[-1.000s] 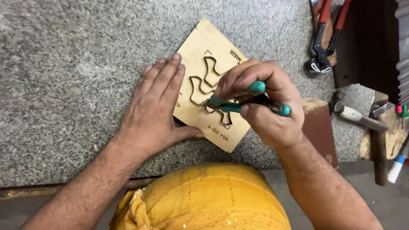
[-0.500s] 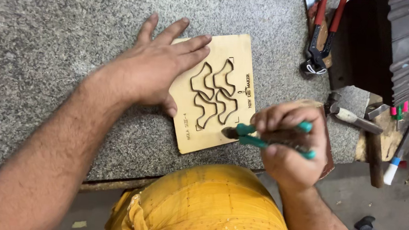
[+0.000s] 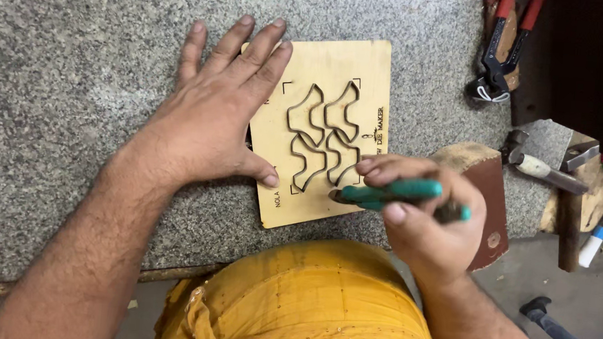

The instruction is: The person uses pliers to bend and shape a metal piece on a wooden template. They then use a hammer and a wooden block to flatten the metal piece. The person repeats this process for multiple metal pieces.

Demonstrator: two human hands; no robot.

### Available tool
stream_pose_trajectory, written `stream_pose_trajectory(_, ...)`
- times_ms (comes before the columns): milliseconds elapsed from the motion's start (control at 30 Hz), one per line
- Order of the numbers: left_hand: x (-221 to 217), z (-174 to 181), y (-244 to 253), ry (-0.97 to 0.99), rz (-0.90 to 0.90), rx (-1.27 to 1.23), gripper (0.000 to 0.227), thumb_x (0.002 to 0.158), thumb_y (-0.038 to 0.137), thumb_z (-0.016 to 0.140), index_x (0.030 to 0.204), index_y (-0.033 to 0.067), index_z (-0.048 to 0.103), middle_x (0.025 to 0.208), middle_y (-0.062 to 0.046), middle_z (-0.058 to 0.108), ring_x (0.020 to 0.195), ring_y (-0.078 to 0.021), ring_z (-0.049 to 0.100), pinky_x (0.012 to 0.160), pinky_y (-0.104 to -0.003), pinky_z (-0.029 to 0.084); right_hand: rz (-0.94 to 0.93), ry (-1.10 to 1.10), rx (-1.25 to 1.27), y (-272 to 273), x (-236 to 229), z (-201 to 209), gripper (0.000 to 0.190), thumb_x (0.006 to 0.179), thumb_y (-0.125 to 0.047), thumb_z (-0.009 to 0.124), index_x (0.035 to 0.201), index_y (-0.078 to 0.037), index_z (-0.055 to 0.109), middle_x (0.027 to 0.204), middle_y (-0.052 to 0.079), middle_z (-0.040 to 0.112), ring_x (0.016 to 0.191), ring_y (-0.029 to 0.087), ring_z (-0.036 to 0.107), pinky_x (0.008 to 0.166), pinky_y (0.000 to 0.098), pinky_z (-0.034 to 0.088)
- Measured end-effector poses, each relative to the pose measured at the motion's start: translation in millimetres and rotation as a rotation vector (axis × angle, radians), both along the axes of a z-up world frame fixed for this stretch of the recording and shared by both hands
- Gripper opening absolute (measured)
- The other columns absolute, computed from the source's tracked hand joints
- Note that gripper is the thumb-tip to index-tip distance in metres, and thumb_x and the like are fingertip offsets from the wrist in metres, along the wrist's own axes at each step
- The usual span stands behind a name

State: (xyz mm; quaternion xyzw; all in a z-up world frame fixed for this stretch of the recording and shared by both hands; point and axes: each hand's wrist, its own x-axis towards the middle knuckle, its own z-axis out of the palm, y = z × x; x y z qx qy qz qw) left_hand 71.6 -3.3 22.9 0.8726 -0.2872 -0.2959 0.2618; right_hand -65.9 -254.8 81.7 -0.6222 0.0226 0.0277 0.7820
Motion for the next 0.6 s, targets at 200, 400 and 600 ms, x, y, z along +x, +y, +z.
stream_pose_trajectory(200, 3, -2, 1, -0.002, -0.015, -0.014, 0.156, 0.037, 0.062, 0.095, 0.163, 0.0199, 0.014, 0.173, -0.004, 0.006, 0.153, -0.0258, 0.000, 0.121, -0.052, -0.012, 0.061, -0.018, 0.275, 1, 42, 2, 0.024, 0.085, 0.009, 0.064, 0.097, -0.007, 0.051, 0.114, 0.018, 0.066, 0.112, 0.027, 0.064, 0.115, 0.0493, 0.047)
stream_pose_trajectory(400, 4, -2, 3, -0.020, -0.021, -0.057, 0.158, 0.035, 0.061, 0.095, 0.163, 0.0180, 0.014, 0.172, -0.006, 0.007, 0.157, -0.0287, 0.002, 0.120, -0.053, -0.011, 0.123, -0.013, 0.208, 23, 60, 7, 0.033, 0.087, 0.010, 0.063, 0.109, -0.009, 0.047, 0.130, 0.018, 0.057, 0.127, 0.029, 0.055, 0.120, 0.0488, 0.042)
stream_pose_trajectory(600, 4, -5, 5, -0.032, -0.031, -0.089, 0.154, 0.037, 0.060, 0.095, 0.162, 0.0159, 0.016, 0.172, -0.008, 0.009, 0.157, -0.0302, 0.004, 0.119, -0.054, -0.011, 0.194, -0.073, 0.075, 39, 73, 8, 0.046, 0.090, 0.007, 0.057, 0.128, -0.012, 0.041, 0.126, 0.019, 0.058, 0.119, 0.026, 0.060, 0.114, 0.0489, 0.048)
